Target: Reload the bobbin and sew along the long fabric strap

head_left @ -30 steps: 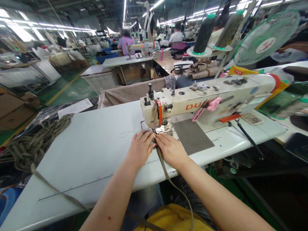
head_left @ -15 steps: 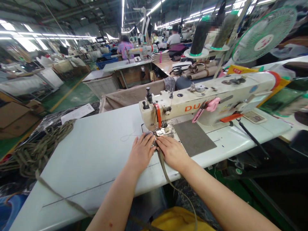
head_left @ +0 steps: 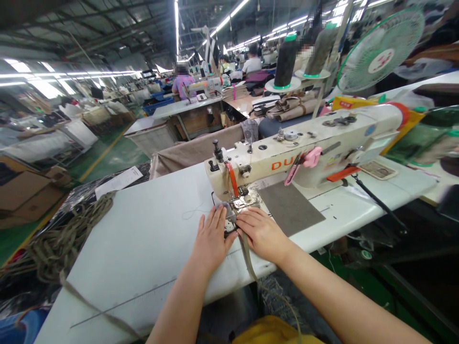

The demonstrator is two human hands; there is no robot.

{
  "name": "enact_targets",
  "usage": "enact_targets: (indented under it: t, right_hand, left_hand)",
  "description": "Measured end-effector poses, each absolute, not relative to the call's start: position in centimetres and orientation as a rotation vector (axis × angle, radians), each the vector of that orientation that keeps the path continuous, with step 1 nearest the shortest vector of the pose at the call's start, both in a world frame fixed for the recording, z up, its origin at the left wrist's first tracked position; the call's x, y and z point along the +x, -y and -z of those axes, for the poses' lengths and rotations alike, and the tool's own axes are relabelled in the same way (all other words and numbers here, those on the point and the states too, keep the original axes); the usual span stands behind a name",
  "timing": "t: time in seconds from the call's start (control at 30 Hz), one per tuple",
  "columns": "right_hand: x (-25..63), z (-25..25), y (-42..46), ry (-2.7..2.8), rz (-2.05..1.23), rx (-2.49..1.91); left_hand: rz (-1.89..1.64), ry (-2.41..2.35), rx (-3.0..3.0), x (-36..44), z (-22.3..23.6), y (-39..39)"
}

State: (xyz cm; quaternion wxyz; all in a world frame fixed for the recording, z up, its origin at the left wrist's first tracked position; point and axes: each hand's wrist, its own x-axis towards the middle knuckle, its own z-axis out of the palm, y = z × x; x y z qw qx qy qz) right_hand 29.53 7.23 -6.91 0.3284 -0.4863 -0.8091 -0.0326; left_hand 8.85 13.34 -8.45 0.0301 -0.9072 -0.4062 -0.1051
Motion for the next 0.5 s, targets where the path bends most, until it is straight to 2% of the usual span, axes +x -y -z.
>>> enact_targets:
  t: [0.5]
  right_hand:
    - [29.60,7.41,-7.76,2.097,0.078,-1.299]
  left_hand:
    - [0.401,1.276,-2.788,8.69,9.15,-13.36]
